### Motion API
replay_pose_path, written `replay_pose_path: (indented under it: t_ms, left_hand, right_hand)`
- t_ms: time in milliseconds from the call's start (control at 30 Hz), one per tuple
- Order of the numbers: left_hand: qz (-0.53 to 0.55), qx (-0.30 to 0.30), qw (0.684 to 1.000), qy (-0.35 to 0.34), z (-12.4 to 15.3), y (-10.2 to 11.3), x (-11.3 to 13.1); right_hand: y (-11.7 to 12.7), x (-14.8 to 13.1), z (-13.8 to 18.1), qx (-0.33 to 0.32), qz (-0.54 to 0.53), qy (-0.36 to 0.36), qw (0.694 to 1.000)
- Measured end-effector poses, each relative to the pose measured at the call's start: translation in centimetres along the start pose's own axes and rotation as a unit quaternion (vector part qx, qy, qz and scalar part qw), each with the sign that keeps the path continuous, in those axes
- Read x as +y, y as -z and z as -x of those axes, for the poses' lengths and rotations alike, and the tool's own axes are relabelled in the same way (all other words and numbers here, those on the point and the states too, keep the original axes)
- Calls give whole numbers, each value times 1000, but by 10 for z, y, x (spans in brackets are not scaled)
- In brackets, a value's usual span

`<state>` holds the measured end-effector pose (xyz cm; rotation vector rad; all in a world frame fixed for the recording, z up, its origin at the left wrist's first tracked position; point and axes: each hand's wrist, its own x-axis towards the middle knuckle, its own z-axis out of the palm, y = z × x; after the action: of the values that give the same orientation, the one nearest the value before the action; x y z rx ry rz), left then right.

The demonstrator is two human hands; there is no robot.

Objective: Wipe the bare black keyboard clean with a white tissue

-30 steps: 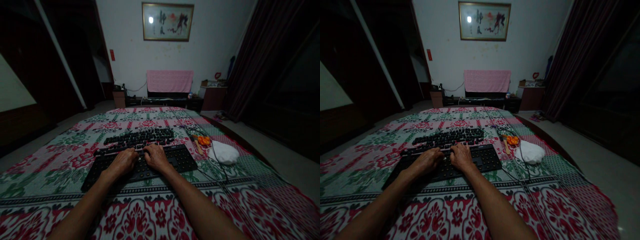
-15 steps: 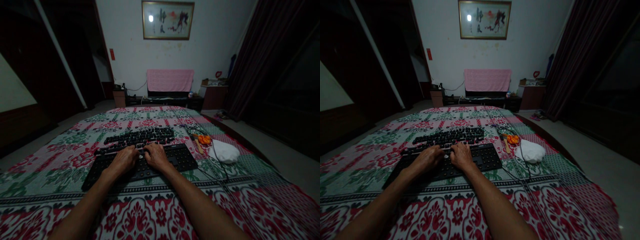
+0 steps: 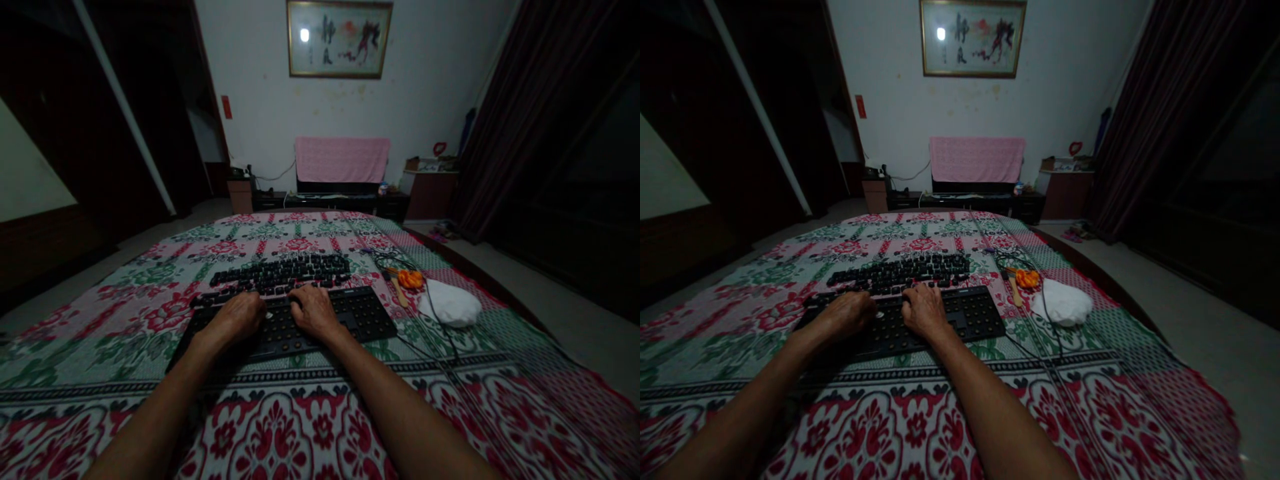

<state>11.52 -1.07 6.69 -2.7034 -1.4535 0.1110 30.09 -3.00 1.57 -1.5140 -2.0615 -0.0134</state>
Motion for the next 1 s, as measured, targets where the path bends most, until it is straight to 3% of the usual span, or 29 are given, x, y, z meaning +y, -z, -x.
replay_pose_path:
  t_ms: [167, 333, 600, 733, 867, 1000]
  left_hand:
    - [20, 50, 997, -47, -1, -5, 12]
    - [30, 63, 997, -43, -4, -8, 17]
    - [23, 20, 999, -18, 0, 1, 0]
    - [73, 43, 995, -57, 0, 0, 10]
    - [54, 31, 995, -75, 1, 1, 22]
    - [50, 5, 995, -84, 2, 4, 15]
  right_hand:
    - [2, -1, 0, -13, 3, -5, 1000]
    - [1, -1, 0, -5, 4, -2, 1000]
    - [1, 0, 0, 3, 0, 4, 1000]
    - [1, 0, 0, -2, 0, -1, 1000]
    - [0, 0, 0, -1, 2, -1, 1000]
    - [0, 1, -1, 4, 9, 4, 1000]
